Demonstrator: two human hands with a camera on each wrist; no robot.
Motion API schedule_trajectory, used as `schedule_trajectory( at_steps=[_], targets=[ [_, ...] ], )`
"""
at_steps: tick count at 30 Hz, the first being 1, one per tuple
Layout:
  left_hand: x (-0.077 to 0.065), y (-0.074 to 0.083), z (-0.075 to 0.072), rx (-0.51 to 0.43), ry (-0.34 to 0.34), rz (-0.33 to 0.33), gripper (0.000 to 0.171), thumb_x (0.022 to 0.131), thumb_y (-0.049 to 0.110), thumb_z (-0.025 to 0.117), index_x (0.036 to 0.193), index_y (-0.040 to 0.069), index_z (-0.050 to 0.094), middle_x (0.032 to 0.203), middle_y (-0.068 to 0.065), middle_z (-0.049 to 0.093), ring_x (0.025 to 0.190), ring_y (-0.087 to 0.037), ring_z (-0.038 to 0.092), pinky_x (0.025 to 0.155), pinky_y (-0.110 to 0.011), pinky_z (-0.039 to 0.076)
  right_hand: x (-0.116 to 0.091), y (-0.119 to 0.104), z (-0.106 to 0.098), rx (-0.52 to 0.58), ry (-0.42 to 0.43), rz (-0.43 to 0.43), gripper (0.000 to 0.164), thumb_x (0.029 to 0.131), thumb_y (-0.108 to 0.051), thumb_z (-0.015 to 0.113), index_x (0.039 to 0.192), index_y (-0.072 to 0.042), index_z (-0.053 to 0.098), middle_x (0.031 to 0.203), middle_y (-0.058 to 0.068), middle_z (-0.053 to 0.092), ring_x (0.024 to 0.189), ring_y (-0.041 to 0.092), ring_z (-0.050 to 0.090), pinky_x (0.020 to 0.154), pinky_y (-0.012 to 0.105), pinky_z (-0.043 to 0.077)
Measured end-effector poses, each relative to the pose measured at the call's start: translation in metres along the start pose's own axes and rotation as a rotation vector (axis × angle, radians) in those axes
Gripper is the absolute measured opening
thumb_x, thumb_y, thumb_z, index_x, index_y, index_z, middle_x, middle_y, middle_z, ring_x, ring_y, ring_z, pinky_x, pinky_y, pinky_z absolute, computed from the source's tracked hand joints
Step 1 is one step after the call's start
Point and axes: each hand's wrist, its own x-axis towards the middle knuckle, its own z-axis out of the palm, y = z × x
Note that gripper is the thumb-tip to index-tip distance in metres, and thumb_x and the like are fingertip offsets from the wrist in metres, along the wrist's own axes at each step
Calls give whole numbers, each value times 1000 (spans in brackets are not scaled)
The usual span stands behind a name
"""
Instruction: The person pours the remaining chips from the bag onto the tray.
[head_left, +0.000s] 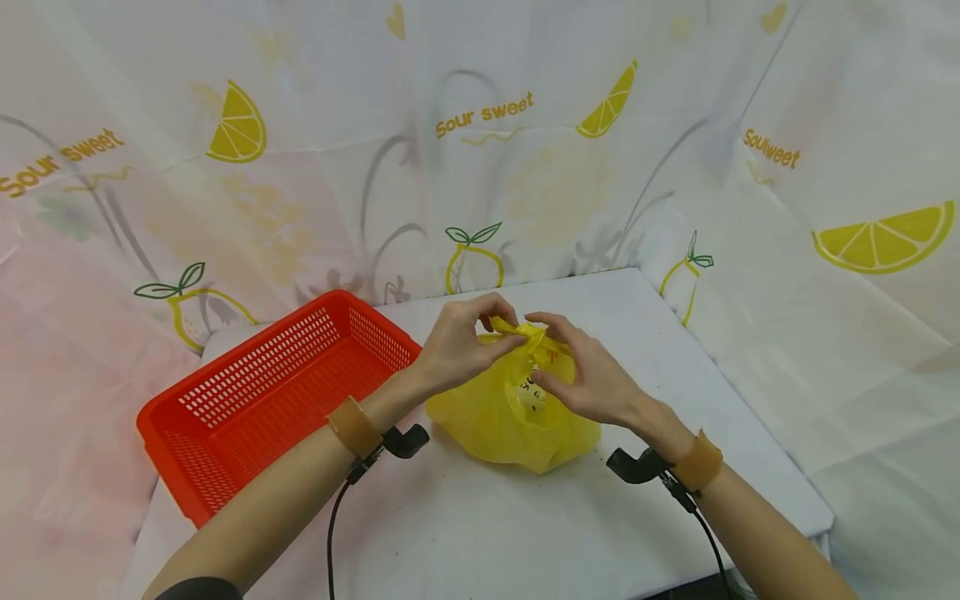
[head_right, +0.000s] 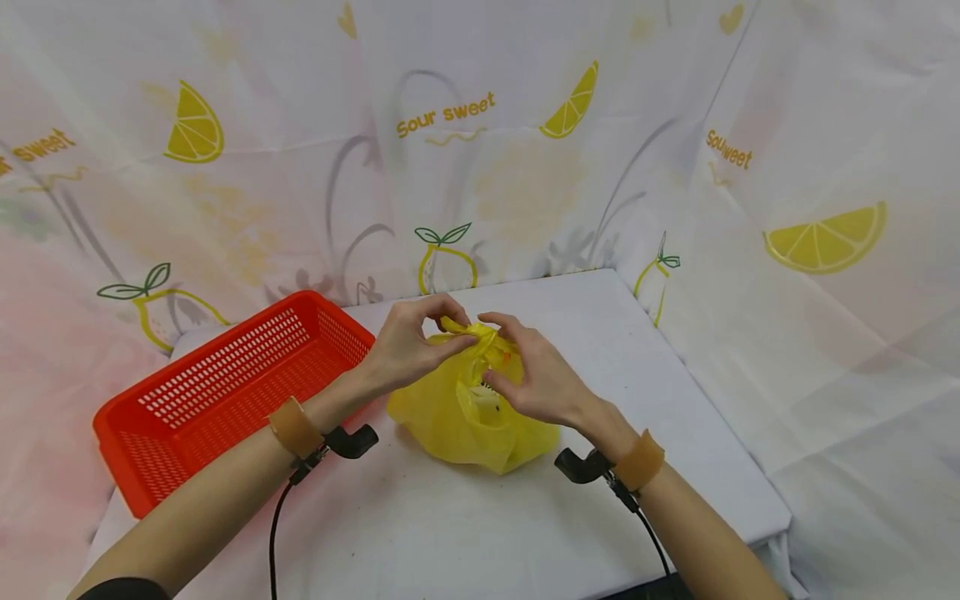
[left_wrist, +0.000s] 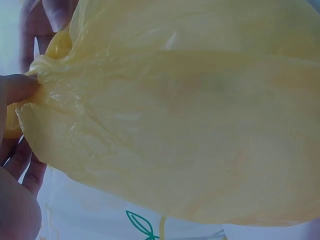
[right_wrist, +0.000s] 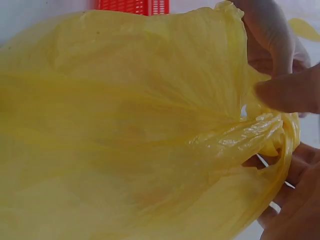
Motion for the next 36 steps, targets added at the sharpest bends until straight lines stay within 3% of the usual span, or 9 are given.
schedule_trajectory(
  at_steps=[5,10,17,22,25,29,31,36],
  targets=[
    [0,1,2,6,7,1,17,81,21,77,91,17,64,84,12,63,81,-3,55,73,-26,48,2,0,6,-16,14,-41,75,81,-21,77,144,-16,36,141,-6,43,118,12,48,100,36,43],
    [0,1,4,4,1,-11,16,82,21,77,90,17,64,84,12,62,81,-5,55,73,-27,50,3,-3,10,-43,55,-51,77,81,-9,75,146,-15,33,142,-1,44,117,15,49,97,36,45],
    [0,0,4,4,-15,-37,14,82,21,76,86,18,63,80,13,61,76,-5,55,70,-24,50,2,-2,10,-72,122,-74,68,84,-9,71,143,-20,39,135,-2,51,102,11,56,85,30,52],
    [-1,-1,3,-14,-21,-59,14,82,21,76,85,20,63,79,14,61,74,-3,55,68,-23,50,-1,1,9,-157,188,-186,54,84,-8,71,133,-12,50,126,0,58,104,15,60,86,32,52],
    [-1,0,2,-17,-26,-58,14,82,21,76,84,19,63,79,14,62,74,-2,56,68,-24,51,-1,3,8,-245,234,-270,48,82,-4,70,127,-8,54,120,3,59,86,14,62,75,27,54],
    [0,0,2,-25,-40,-53,14,82,22,76,83,19,63,79,13,62,73,-1,58,67,-24,51,0,6,7,-319,292,-365,44,79,-2,70,120,-3,56,113,7,56,64,10,52,55,19,50],
    [0,0,2,-28,-45,-56,13,82,23,76,82,19,63,78,13,63,73,-1,58,66,-24,51,1,6,6,-342,316,-399,40,80,-3,70,117,-2,57,111,7,57,64,11,54,56,20,51],
    [-1,-1,0,-29,-45,-77,13,82,23,76,82,19,63,78,14,63,72,-2,57,65,-24,51,3,5,2,-401,353,-425,32,90,-19,66,116,-1,60,107,7,65,84,21,65,73,34,56]
  ],
)
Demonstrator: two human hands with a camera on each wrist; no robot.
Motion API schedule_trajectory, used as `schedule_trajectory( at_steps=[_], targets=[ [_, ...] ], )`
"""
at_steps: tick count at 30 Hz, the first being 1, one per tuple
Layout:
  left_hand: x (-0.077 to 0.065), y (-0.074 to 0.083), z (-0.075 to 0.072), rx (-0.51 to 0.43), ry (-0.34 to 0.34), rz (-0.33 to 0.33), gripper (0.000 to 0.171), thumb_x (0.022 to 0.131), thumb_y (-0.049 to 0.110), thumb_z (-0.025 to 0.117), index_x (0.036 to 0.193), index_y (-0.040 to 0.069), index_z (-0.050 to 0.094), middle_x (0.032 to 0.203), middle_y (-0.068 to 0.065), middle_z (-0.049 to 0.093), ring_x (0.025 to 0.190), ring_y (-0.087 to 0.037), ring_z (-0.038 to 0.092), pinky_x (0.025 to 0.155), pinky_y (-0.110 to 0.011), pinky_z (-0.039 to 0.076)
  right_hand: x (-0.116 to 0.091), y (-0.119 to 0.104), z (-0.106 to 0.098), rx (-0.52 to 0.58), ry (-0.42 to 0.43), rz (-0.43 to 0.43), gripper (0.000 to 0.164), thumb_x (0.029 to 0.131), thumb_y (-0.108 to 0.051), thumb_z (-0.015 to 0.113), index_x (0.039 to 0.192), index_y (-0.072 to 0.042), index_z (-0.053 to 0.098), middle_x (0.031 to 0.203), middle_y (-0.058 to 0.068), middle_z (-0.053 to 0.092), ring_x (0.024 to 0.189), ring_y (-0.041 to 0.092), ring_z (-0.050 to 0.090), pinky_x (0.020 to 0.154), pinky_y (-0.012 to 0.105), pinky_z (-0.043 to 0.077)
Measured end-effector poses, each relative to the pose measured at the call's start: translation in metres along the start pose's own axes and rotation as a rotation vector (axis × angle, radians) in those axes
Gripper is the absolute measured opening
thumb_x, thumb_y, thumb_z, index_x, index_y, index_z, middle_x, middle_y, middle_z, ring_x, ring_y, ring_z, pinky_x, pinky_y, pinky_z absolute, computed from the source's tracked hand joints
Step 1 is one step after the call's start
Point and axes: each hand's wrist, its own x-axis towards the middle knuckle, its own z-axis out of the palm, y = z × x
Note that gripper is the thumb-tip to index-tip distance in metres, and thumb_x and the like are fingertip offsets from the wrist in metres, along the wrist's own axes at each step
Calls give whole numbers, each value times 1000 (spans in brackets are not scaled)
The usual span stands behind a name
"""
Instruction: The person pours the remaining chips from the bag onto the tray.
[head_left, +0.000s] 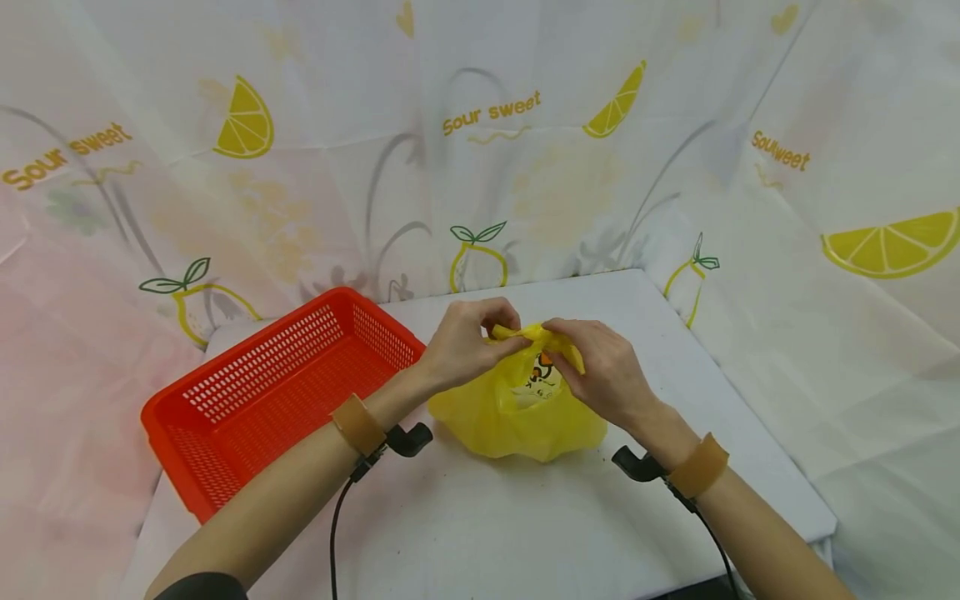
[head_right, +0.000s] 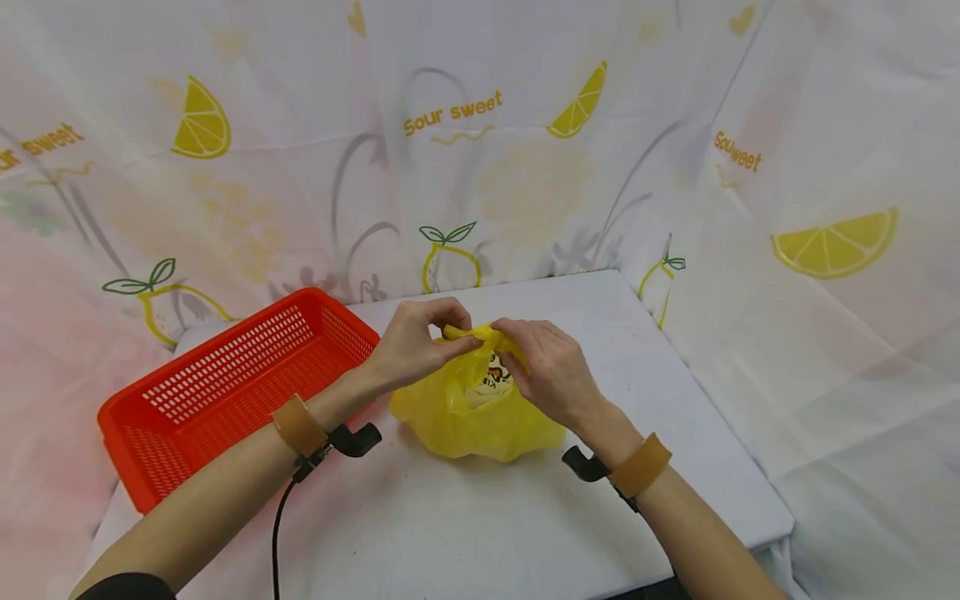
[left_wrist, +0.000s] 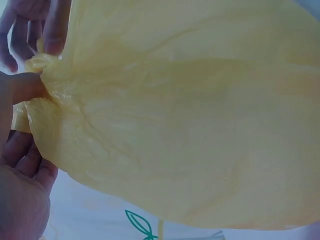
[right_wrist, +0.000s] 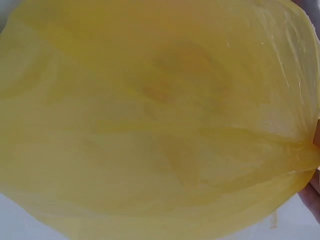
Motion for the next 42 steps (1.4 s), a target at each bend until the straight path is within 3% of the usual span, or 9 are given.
schedule_trajectory(
  at_steps=[7,13,18,22,25,29,34,38,42],
  targets=[
    [-1,-2,0,-8,0,-16,14,82,24,76,82,20,64,79,14,63,70,-2,57,62,-27,51,0,3,-2,-11,6,-64,28,97,-27,55,104,-2,64,101,7,69,86,21,69,72,34,57],
    [-1,-1,-3,3,-17,-29,14,83,26,76,82,20,63,80,13,64,70,-4,56,61,-25,49,0,5,-2,-8,-11,-96,16,92,-19,63,95,-3,66,102,8,70,86,22,70,72,32,57],
    [-3,-2,-5,-4,-20,-60,16,82,27,76,78,22,62,76,14,63,66,-8,54,57,-25,47,-1,5,-3,39,-8,-34,22,75,-3,79,93,-4,67,108,7,69,89,20,69,73,31,57],
    [-4,-4,-6,-23,-28,-72,19,80,26,77,75,21,60,74,15,63,63,-8,55,55,-25,47,-2,5,-5,130,-13,72,26,74,1,79,92,-5,62,114,6,66,97,18,67,81,24,53],
    [-5,-4,-6,-32,-49,-75,21,80,26,77,73,20,58,74,13,63,62,-7,54,54,-26,48,-3,5,-6,136,26,103,24,74,0,79,91,-4,62,110,9,62,100,20,61,89,19,48],
    [-4,-3,-5,-29,-71,-70,23,81,26,77,72,19,56,73,12,62,61,-8,53,52,-27,46,-2,6,-6,57,83,40,24,71,1,81,87,-3,64,96,11,54,89,20,53,80,22,48],
    [-4,-3,-5,-24,-75,-72,24,81,27,77,72,19,56,72,12,61,60,-8,53,52,-26,45,-1,6,-6,6,54,-52,28,70,3,81,90,-1,62,91,7,57,83,17,55,73,25,53],
    [-4,-4,-5,-20,-70,-73,24,81,27,77,71,19,56,71,12,60,60,-8,52,51,-24,43,-1,7,-6,-6,21,-62,30,70,5,80,91,-1,60,92,7,58,83,17,56,73,26,54],
    [-4,-1,-5,-14,-71,-60,24,81,27,77,72,19,55,70,12,59,61,-7,52,51,-25,42,-2,7,-6,-9,-16,-49,23,77,4,75,94,0,59,92,6,59,82,16,56,74,27,54]
  ],
)
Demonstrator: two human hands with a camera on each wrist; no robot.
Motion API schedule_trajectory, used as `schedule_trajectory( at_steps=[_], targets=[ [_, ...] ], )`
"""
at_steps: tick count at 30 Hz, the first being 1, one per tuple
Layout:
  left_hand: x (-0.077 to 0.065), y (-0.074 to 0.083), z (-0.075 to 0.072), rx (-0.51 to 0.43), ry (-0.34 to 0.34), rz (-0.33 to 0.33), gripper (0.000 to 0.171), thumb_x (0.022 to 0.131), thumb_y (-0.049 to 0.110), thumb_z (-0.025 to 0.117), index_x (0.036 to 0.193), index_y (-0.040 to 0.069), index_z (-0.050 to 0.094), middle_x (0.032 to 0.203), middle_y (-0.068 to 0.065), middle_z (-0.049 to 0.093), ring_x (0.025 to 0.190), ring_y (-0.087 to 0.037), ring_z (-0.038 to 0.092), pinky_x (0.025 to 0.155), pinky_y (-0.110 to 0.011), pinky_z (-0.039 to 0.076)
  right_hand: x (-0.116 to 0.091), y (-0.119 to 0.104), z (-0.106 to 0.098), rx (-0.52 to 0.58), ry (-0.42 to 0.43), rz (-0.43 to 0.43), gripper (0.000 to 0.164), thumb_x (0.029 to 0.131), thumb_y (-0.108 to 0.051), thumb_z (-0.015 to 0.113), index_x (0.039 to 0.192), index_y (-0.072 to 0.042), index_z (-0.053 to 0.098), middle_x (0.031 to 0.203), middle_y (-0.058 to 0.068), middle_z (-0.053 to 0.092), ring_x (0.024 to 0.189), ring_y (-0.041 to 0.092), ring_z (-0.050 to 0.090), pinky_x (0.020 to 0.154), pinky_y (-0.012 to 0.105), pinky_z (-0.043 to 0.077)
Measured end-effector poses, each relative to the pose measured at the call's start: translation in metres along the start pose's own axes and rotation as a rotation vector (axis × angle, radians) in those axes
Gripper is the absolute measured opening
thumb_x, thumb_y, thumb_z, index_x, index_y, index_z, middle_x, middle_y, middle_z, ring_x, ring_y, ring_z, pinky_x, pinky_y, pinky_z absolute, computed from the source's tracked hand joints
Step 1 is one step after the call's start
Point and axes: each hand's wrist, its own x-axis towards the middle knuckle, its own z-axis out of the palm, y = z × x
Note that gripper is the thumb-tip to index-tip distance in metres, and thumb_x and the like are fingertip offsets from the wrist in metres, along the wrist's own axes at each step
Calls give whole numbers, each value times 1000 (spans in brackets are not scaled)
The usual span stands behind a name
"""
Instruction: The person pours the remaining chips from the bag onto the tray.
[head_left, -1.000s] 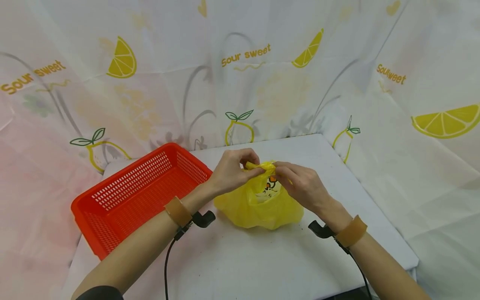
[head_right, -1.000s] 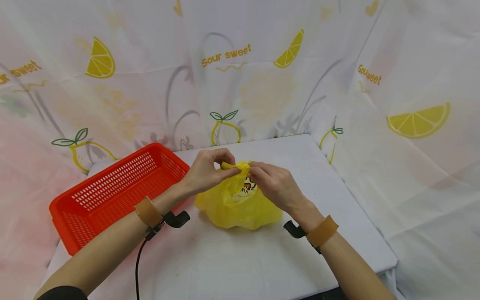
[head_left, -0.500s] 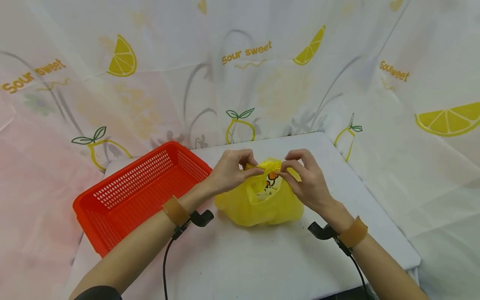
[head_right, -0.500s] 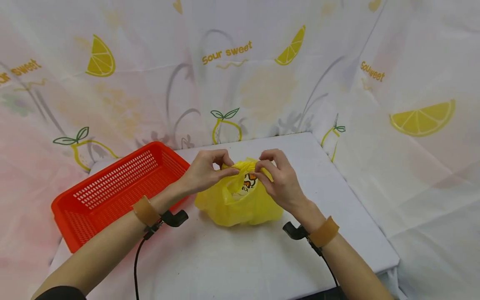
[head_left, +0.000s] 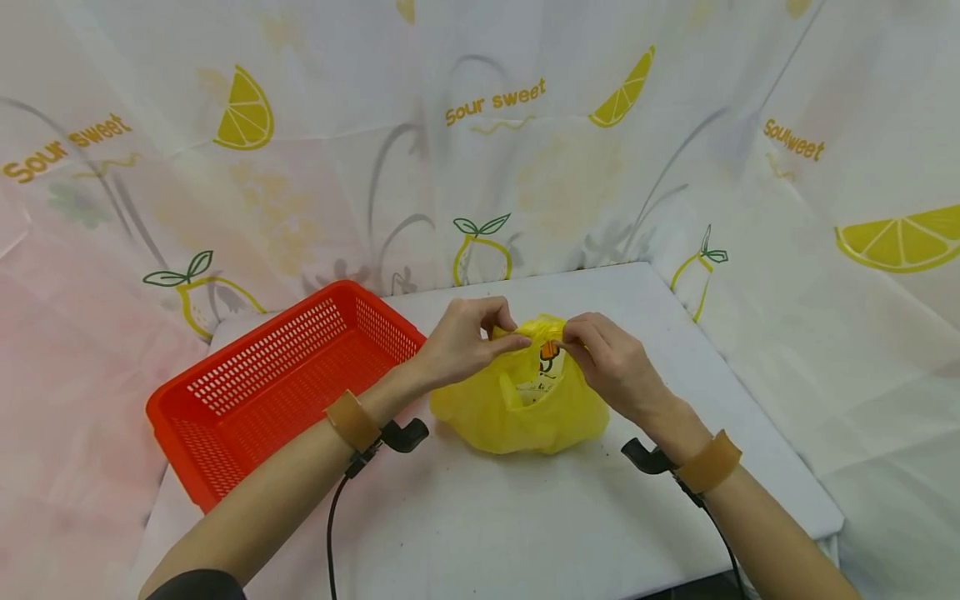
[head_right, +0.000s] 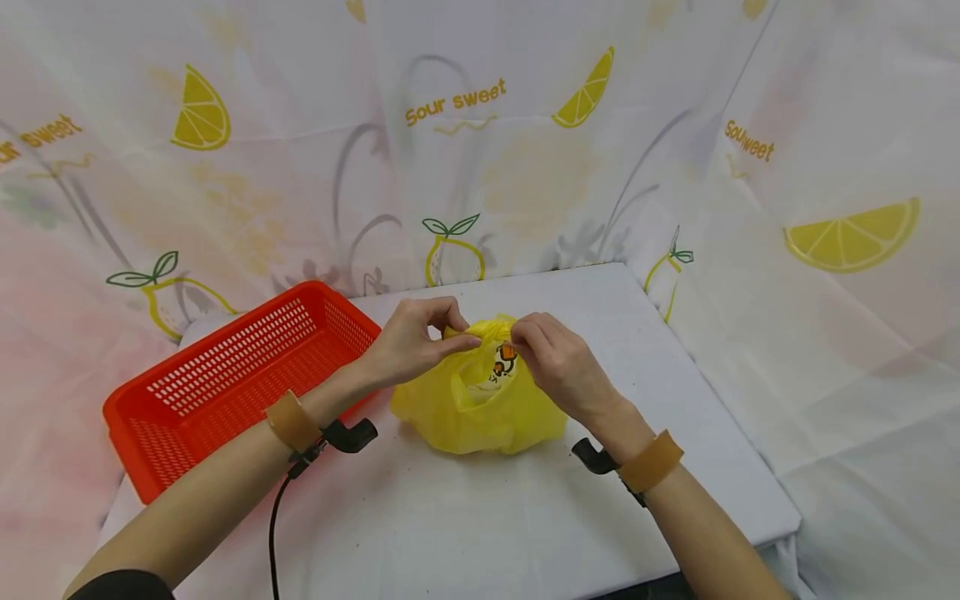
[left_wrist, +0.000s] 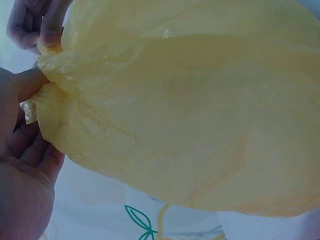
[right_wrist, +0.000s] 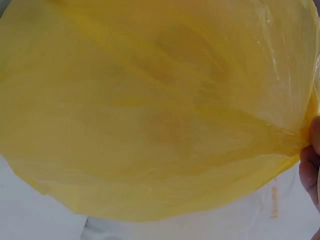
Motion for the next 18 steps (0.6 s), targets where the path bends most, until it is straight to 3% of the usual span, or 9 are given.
schedule_trajectory(
  at_steps=[3,7,13,18],
  targets=[
    [0,2,0,9,-9,14,24,81,26,77,73,19,55,70,11,59,61,-7,51,52,-24,42,0,0,1,-8,-18,1,22,82,2,70,103,1,62,94,7,60,84,18,58,76,29,55],
    [-1,4,-1,11,-19,24,24,82,26,76,74,18,55,70,10,58,60,-8,51,51,-23,41,-1,1,1,-39,-15,-22,35,79,6,72,113,0,65,95,11,60,84,22,60,75,32,56],
    [-1,2,-1,-19,-60,7,22,85,25,72,77,17,54,72,9,59,60,-9,50,53,-24,42,-3,3,2,-67,9,-11,26,76,5,75,100,-1,69,94,9,62,82,22,62,75,34,56],
    [-2,2,0,-25,-88,23,20,88,24,70,80,16,53,73,9,60,61,-9,49,53,-28,42,-4,1,7,52,-19,99,20,81,5,70,98,0,62,104,8,64,94,21,64,82,32,54]
  ],
)
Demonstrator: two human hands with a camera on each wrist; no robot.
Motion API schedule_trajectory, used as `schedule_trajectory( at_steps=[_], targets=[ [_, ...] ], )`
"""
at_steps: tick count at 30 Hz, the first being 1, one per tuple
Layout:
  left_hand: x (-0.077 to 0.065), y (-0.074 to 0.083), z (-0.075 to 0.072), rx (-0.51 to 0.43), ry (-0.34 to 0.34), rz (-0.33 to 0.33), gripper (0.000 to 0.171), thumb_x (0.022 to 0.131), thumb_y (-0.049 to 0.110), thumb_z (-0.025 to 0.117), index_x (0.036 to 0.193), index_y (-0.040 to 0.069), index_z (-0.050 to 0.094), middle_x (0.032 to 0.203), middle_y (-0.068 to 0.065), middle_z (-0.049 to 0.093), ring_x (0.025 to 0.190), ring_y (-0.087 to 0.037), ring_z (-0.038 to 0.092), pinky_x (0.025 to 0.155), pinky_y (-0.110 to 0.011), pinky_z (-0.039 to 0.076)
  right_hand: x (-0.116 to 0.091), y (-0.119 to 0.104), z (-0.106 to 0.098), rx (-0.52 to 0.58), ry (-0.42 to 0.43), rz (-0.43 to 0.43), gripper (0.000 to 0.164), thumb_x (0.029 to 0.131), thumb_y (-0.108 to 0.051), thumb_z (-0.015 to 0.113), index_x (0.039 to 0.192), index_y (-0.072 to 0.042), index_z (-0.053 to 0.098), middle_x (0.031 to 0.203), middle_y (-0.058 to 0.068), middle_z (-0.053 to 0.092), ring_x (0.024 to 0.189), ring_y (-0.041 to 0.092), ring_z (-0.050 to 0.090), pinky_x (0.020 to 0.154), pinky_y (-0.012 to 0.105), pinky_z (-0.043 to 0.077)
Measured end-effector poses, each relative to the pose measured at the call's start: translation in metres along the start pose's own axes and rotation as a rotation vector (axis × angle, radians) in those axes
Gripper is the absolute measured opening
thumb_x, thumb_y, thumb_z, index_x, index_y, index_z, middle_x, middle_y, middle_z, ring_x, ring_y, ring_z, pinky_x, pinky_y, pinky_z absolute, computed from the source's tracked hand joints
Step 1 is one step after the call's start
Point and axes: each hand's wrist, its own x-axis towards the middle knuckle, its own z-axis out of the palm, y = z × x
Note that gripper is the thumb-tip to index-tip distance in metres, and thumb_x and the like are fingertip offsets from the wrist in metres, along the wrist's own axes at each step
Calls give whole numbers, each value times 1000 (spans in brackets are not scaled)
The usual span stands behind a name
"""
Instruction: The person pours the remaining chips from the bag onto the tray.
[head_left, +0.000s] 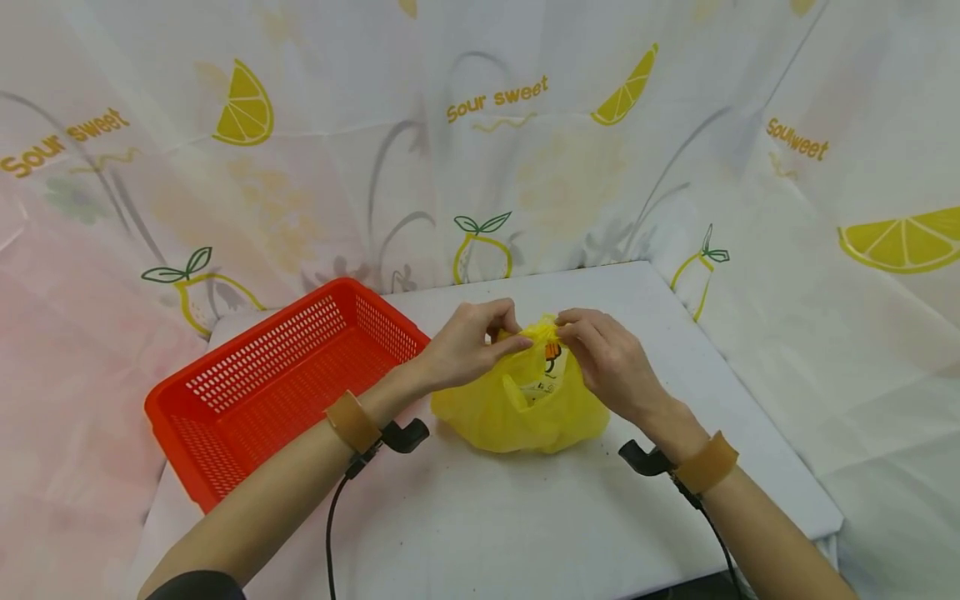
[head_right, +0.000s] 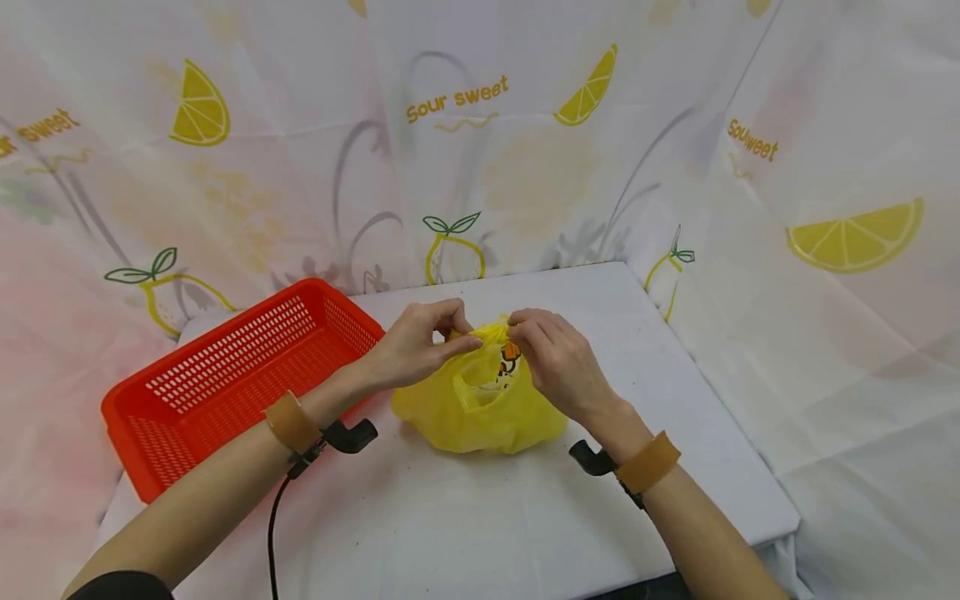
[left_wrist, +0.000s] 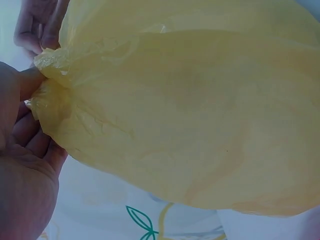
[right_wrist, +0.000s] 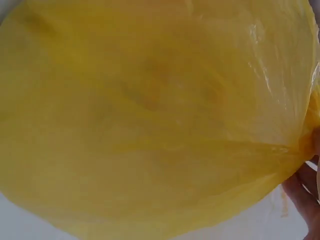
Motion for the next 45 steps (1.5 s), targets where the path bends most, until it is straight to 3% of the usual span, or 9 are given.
schedule_trajectory(
  at_steps=[6,10,16,23,25,32,37,45],
  targets=[
    [2,2,0,30,43,17,22,87,25,71,78,17,52,70,9,56,59,-8,46,49,-24,37,0,-4,3,296,-70,236,24,89,3,62,109,-6,54,105,0,63,94,14,63,78,27,54],
    [3,3,-1,49,61,15,23,86,25,71,77,17,52,68,8,53,58,-9,46,48,-23,36,1,-5,3,407,-96,304,26,91,-4,63,114,-10,53,108,-4,60,100,12,59,84,30,52],
    [3,2,0,56,61,7,25,86,27,71,76,17,51,67,8,54,56,-8,46,47,-23,36,4,-6,1,391,-91,279,43,78,0,76,113,-10,55,110,-4,58,98,11,55,88,26,47],
    [3,-1,0,47,49,3,24,86,25,71,76,17,51,67,6,53,57,-10,46,48,-23,36,16,-22,-9,401,-40,219,44,70,24,68,107,2,60,106,13,57,99,24,54,90,28,47],
    [2,-1,-1,52,44,-7,24,86,25,71,76,17,51,67,6,52,57,-11,46,48,-23,36,18,-26,-13,401,-29,189,43,69,26,67,105,3,63,104,15,57,98,26,55,89,25,48],
    [0,-4,0,57,37,-23,22,86,25,72,77,19,52,68,8,55,58,-10,47,49,-23,37,-1,-1,-2,351,-22,83,46,73,11,75,114,-10,70,107,3,61,96,15,59,80,16,50],
    [0,-4,0,21,30,-23,20,85,23,73,79,19,55,74,13,61,59,-8,52,52,-24,43,-2,1,0,326,18,48,41,74,11,75,109,-10,73,101,3,64,87,13,61,75,14,50],
    [-6,-5,-3,-46,50,-65,16,81,22,77,78,18,62,77,11,66,62,-8,61,55,-29,51,-5,2,0,395,77,75,36,74,13,72,105,-7,74,104,9,72,100,26,67,89,23,50]
  ],
)
